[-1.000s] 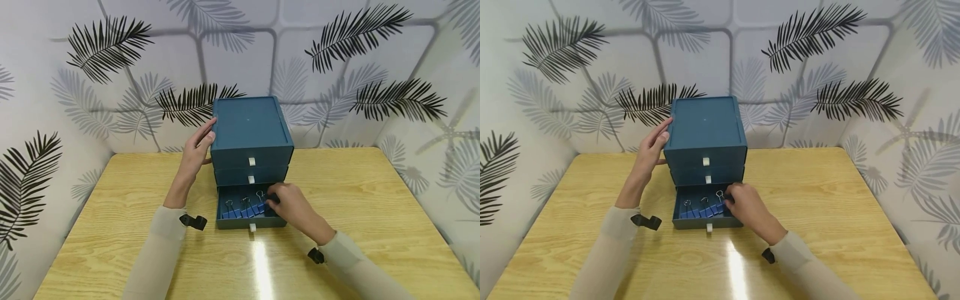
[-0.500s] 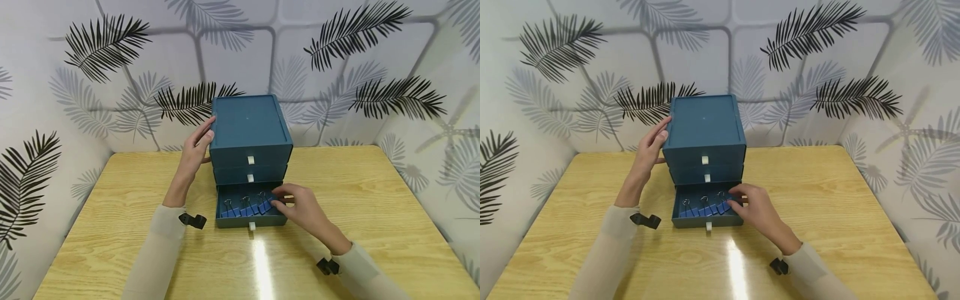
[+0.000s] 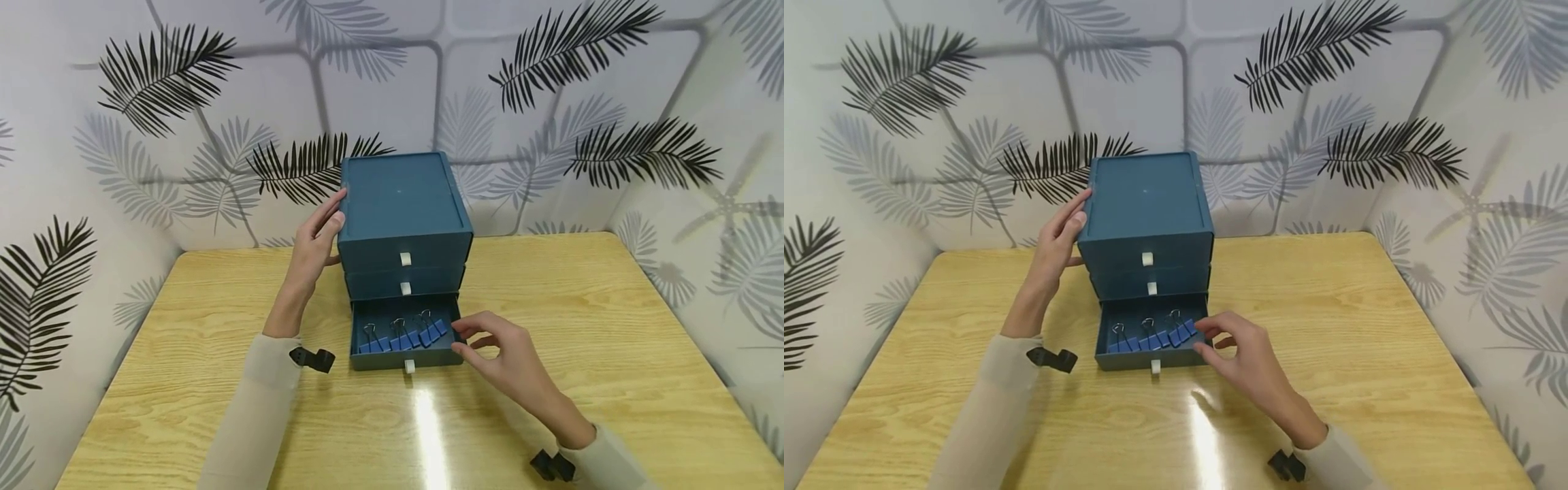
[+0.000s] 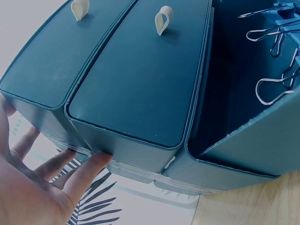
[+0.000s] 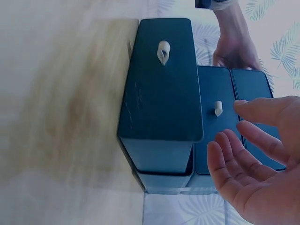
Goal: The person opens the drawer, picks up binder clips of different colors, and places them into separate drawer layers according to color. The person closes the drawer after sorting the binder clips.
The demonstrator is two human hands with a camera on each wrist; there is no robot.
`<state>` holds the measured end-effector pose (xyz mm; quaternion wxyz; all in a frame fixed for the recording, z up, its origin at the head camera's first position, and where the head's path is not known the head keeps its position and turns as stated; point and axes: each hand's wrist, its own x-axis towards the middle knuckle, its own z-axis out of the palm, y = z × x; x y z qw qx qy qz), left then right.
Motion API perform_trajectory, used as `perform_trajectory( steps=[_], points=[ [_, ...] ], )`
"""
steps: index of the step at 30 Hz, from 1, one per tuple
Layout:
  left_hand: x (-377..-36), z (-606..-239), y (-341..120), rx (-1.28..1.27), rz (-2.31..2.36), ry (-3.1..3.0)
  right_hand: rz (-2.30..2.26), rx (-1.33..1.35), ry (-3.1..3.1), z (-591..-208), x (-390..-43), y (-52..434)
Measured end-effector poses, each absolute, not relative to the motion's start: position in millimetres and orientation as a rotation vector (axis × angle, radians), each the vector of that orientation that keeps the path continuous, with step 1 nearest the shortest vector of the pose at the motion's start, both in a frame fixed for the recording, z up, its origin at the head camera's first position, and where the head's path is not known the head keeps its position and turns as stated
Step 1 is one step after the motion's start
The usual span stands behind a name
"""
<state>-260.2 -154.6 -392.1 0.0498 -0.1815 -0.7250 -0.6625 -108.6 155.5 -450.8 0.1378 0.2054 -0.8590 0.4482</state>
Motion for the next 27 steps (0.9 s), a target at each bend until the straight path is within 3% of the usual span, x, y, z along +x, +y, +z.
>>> perform_trajectory(
  steps=[27],
  points=[
    [-260,-392,-154,-0.545,-2.026,-2.195,1.873,0.63,-2.498,-486,-82,127]
  ],
)
